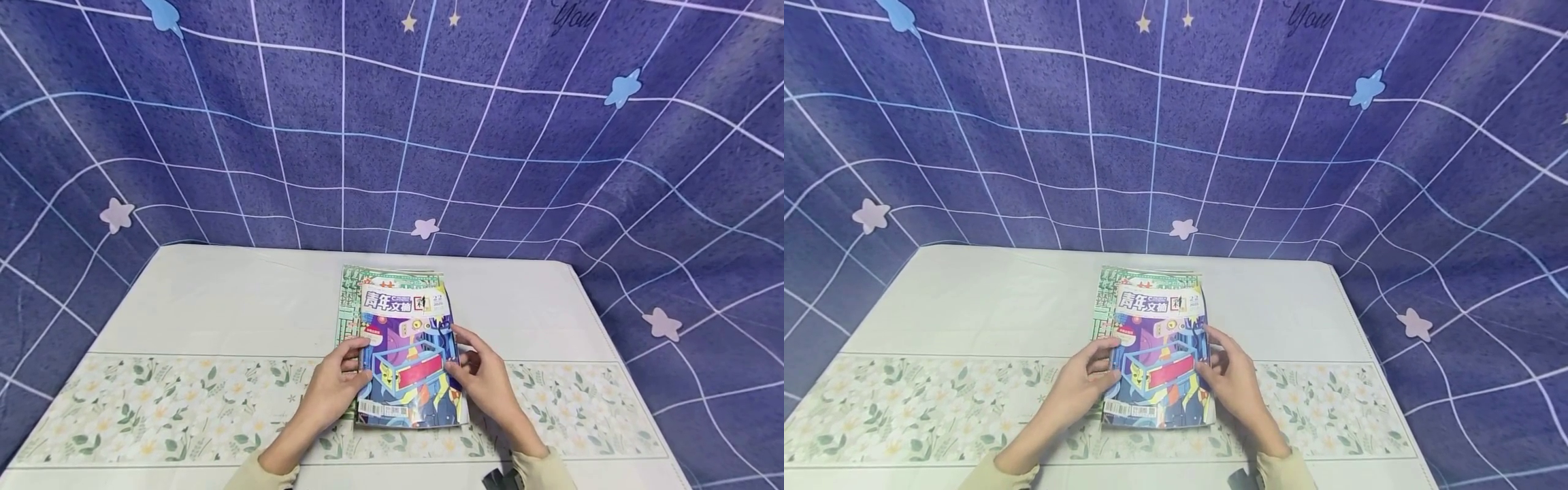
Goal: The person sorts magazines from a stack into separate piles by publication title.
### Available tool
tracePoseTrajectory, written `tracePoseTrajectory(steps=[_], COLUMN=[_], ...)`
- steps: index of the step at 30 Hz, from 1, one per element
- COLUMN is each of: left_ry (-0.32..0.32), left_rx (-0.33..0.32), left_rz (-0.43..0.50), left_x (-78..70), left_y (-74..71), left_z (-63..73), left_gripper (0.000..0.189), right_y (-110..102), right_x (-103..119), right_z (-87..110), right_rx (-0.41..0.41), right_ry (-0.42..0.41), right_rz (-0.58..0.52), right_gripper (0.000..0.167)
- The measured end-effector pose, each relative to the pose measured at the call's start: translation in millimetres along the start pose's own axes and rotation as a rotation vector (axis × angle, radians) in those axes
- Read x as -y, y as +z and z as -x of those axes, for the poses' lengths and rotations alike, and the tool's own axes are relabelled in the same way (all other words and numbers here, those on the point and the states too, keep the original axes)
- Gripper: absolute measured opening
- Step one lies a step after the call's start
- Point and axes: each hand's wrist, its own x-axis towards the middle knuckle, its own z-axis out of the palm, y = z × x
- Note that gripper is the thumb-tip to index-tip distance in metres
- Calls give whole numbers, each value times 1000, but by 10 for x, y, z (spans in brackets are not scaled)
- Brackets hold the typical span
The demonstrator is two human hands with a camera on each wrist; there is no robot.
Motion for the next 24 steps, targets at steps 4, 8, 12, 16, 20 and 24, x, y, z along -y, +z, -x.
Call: tracePoseTrajectory(steps=[4, 8, 12, 16, 20, 24], left_ry=[-5, -1, -9, -21, -25, -25], left_rx=[18, 16, 17, 15, 13, 14], left_rz=[-23, -46, -48, -48, -54, -58], left_x=[-11, -22, -18, -5, 8, 14], left_y=[-10, -13, -10, -10, -10, -9], left_z=[7, 10, 12, 9, 5, 6], left_gripper=[46, 45, 46, 46, 47, 47], right_y=[1, 3, 6, 2, -6, -8], right_x=[0, 5, 5, 7, 4, -2], right_z=[-1, 4, 0, -4, -3, -3], right_rx=[8, 15, 16, 10, 7, 9], right_ry=[32, 56, 54, 42, 51, 58], right_rz=[-24, -34, -27, -21, -36, -56], right_gripper=[66, 62, 59, 58, 57, 57])
